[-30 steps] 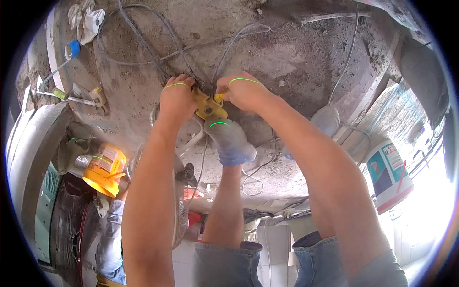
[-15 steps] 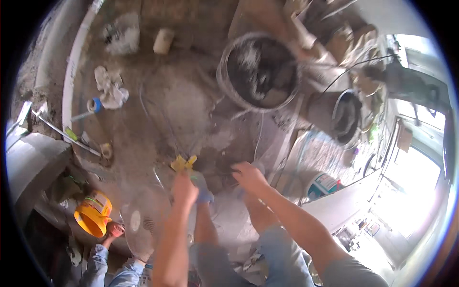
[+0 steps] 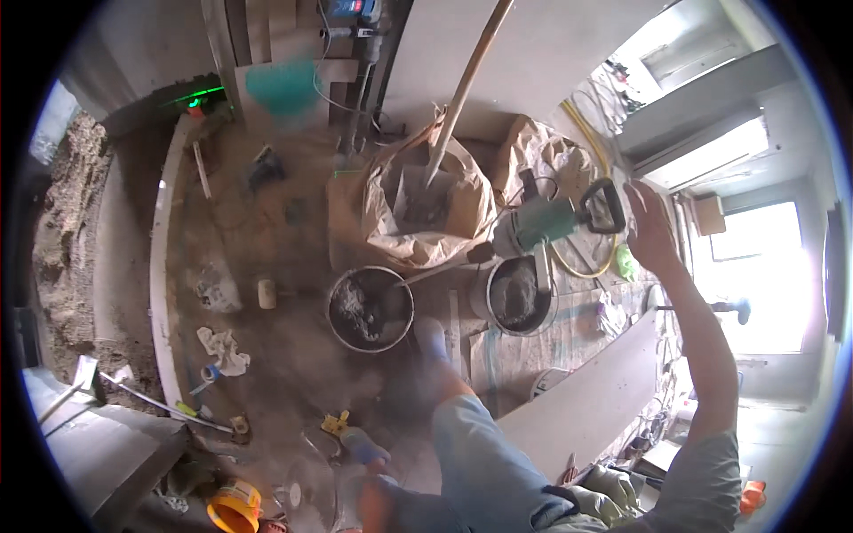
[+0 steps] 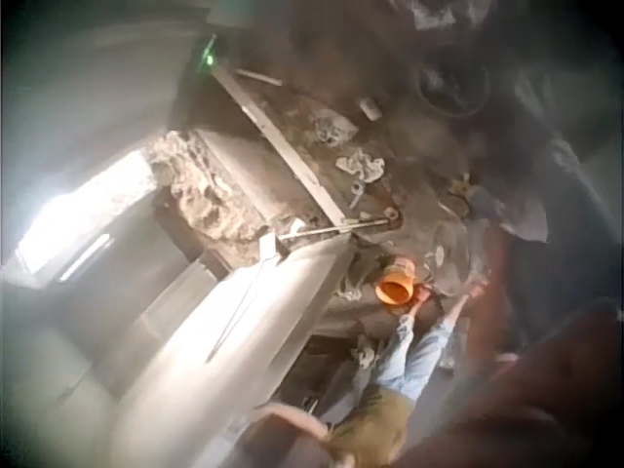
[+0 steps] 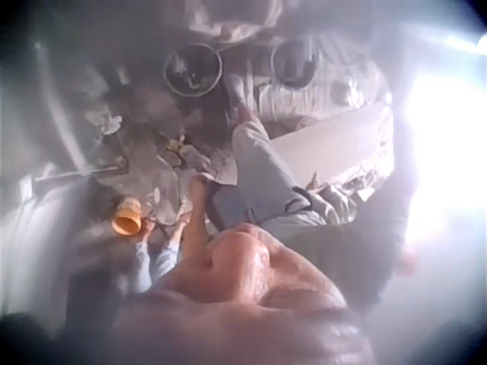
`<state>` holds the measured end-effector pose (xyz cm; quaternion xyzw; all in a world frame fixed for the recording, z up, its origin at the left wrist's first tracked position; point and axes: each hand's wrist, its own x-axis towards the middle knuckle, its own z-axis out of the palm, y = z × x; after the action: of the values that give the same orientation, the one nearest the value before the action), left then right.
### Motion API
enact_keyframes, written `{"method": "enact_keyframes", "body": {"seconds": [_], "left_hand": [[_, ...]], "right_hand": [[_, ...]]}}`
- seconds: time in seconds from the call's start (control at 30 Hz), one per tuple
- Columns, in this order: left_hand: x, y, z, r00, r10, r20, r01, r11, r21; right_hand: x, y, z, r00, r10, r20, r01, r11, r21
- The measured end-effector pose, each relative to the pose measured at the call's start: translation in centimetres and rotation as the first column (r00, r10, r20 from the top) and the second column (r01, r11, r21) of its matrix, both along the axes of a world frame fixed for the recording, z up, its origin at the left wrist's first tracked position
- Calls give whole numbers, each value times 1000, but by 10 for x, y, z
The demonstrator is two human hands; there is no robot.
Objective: The person mixes mortar in a bucket using an electric mixer, pours the mortar onto a board, and spreads it across the board using a trowel.
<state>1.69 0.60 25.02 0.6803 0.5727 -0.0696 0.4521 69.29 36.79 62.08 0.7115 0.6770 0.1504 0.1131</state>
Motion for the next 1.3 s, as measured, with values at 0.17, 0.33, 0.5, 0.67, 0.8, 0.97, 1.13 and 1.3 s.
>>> {"method": "enact_keyframes", "body": {"seconds": [0.17,0.33,0.5,0.67,0.8,0.97,1.13,1.3], "left_hand": [[103,83,100,966,36,-257,-128,927,-352],[226,190,159,954,295,57,-288,952,-105],[353,301,231,899,259,354,-369,884,288],[363,295,231,962,180,-206,-245,904,-351],[321,278,246,966,68,-249,-165,903,-396],[311,236,223,959,279,-40,-278,960,36],[329,267,249,951,19,-310,-82,978,-191],[327,272,246,920,89,-382,-169,969,-181]], "right_hand": [[137,12,-79,222,-514,-828,420,817,-395],[88,-6,-103,-149,-522,-840,532,674,-513],[-31,-68,-5,-460,-622,-633,373,512,-774],[-108,-128,17,-502,-799,-332,-27,398,-917],[-43,-39,32,314,-749,-583,-704,228,-673],[-32,31,-74,597,540,-593,-785,548,-291],[-48,-14,-179,685,155,-712,-708,373,-600],[-62,-7,-161,727,142,-671,-655,437,-617]]}}
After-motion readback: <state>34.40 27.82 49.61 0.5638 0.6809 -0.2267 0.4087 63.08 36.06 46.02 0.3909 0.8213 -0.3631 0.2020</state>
